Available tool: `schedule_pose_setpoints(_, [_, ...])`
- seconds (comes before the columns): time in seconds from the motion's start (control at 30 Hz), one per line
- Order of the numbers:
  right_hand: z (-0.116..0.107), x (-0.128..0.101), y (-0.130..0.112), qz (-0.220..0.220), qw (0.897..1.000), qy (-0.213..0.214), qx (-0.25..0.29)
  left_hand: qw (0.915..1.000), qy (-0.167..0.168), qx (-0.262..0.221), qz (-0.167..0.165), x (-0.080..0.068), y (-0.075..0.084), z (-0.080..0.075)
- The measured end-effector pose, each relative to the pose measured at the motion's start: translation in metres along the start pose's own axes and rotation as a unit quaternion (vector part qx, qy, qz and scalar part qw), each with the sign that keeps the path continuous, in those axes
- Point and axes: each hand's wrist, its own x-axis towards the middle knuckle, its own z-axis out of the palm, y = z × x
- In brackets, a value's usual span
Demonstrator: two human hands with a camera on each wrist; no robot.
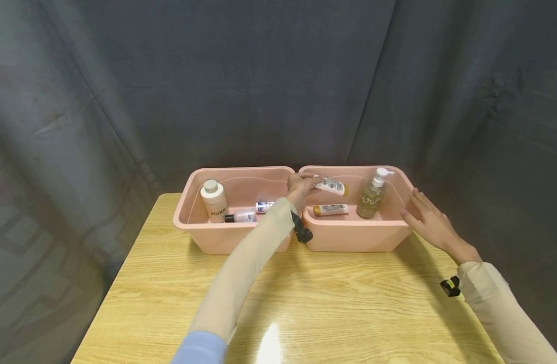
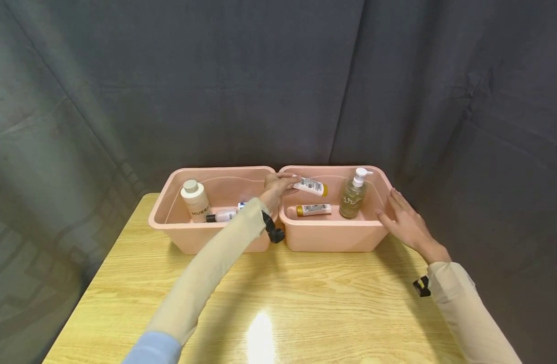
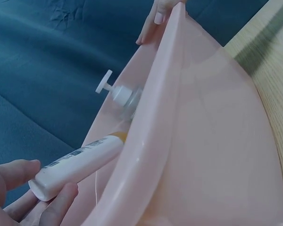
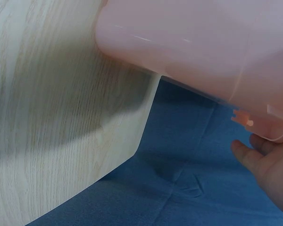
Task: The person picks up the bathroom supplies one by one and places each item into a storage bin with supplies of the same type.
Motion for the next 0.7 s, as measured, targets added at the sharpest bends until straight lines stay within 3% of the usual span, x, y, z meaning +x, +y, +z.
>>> schedule_pose_setpoints(0.27, [0.0004, -0.0012, -0.0012, -0.004, 1.0, 0.004, -0.004, 1.0, 0.0, -0.006, 0.001, 0.0002, 0.0, -0.0022])
schedule_pose_setpoints(0.7, [-0.001, -0.0022, -0.001, -0.01, 1.0, 0.006, -0.005, 0.9985, 0.02, 0.05, 0.004, 0.0027, -0.0006, 0.0012])
